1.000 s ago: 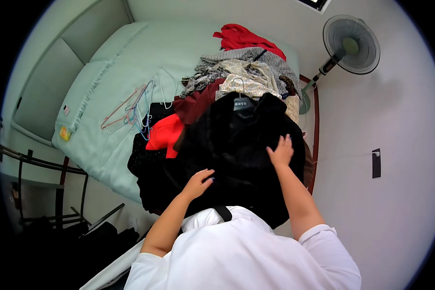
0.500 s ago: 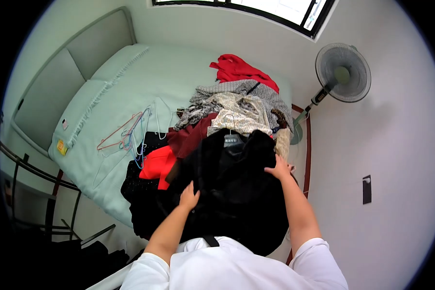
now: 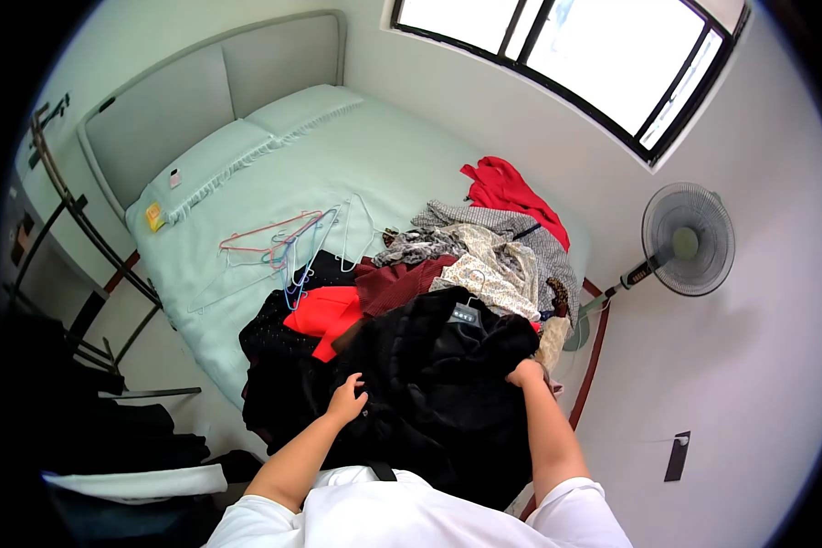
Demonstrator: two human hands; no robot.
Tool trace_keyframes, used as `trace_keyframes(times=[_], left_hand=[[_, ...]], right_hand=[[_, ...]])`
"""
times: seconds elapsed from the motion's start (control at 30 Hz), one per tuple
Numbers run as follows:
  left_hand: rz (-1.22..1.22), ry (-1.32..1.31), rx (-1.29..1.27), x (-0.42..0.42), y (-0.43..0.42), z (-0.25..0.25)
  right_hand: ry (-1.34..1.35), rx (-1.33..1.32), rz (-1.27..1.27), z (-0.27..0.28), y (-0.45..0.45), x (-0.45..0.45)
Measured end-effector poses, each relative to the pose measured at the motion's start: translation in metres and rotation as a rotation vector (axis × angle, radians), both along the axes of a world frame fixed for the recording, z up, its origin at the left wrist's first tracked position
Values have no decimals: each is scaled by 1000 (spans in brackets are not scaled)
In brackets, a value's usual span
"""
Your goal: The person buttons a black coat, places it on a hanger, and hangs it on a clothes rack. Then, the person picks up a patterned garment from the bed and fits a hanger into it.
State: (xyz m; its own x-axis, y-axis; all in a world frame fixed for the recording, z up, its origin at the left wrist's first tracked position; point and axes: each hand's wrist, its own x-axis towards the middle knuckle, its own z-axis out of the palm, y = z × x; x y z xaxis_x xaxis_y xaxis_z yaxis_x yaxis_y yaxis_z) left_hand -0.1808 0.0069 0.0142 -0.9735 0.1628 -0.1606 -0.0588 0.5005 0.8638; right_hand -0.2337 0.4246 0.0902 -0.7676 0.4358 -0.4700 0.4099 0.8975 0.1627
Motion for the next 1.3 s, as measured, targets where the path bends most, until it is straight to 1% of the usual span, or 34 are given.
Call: trace_keyframes(times=[0.03,0.07,0.17,0.2,0.27,0.3,0.37,0.4,0.43,0.5,0.53,0.57,0.6,0.63,0.7,0.77,0.8,0.83,0.87,0.9,0.93,0.97,1.0,1.03,1.1,1.13,1.17,1.2,1.23,1.3], left_hand=[[19,21,-6,3,1,0],[38,43,-15,6,2,0],[95,51,16,13,5,3],[98,55,14,17,5,5],[109,99,63,25,2,12],[107,100,63,30,0,14],[99,130,44,42,-3,20],[91,152,63,49,-4,21],[85,153,62,56,-4,23],[55,210,-10,71,-3,27],[36,212,-26,79,-3,31],[36,214,-27,87,-5,35],[12,285,-78,95,-7,37],[-11,355,-130,103,-11,39],[4,346,-122,116,-20,41],[20,231,4,125,-31,38],[27,238,3,126,-37,38],[67,187,143,125,-42,38],[105,136,283,123,-48,39],[169,171,336,119,-54,42],[220,329,250,116,-61,60],[271,483,162,112,-69,78],[291,609,52,111,-75,104],[311,733,-61,111,-80,133],[283,871,-144,118,-86,187],[296,876,-156,120,-90,203],[255,822,-91,122,-93,217],[212,769,-24,126,-96,227],[293,672,75,131,-98,232],[187,738,194,139,-116,233]], right_hand=[[-9,-16,-13,9,-5,5],[-9,-54,-8,-10,6,8],[182,-152,-1,0,-4,29],[186,-155,2,13,-9,39],[165,-660,-141,41,-20,57],[167,-661,-143,44,-22,63],[58,-676,-437,45,-23,76],[95,-747,-456,21,-11,82],[98,-748,-460,19,-14,91],[201,-750,-380,15,-23,110],[201,-753,-382,27,-37,119],[257,-663,-338,43,-48,127],[312,-573,-295,62,-60,140],[314,-575,-294,72,-65,152],[613,-269,-25,94,-71,170],[782,-188,80,126,-79,191],[907,-182,143,138,-81,201],[967,-276,176,155,-83,209],[1044,-259,238,169,-88,219],[1122,-241,302,182,-93,228],[1128,-247,308,194,-98,238],[1211,-200,368,205,-105,247],[1293,-154,429,216,-111,257],[1297,-165,440,227,-117,267],[1342,-195,455,248,-128,287],[1347,-220,457,258,-133,296],[1351,-235,465,264,-134,304],[1367,-306,452,268,-133,312],[1380,-375,437,272,-133,319],[1406,-424,468,277,-134,328]])
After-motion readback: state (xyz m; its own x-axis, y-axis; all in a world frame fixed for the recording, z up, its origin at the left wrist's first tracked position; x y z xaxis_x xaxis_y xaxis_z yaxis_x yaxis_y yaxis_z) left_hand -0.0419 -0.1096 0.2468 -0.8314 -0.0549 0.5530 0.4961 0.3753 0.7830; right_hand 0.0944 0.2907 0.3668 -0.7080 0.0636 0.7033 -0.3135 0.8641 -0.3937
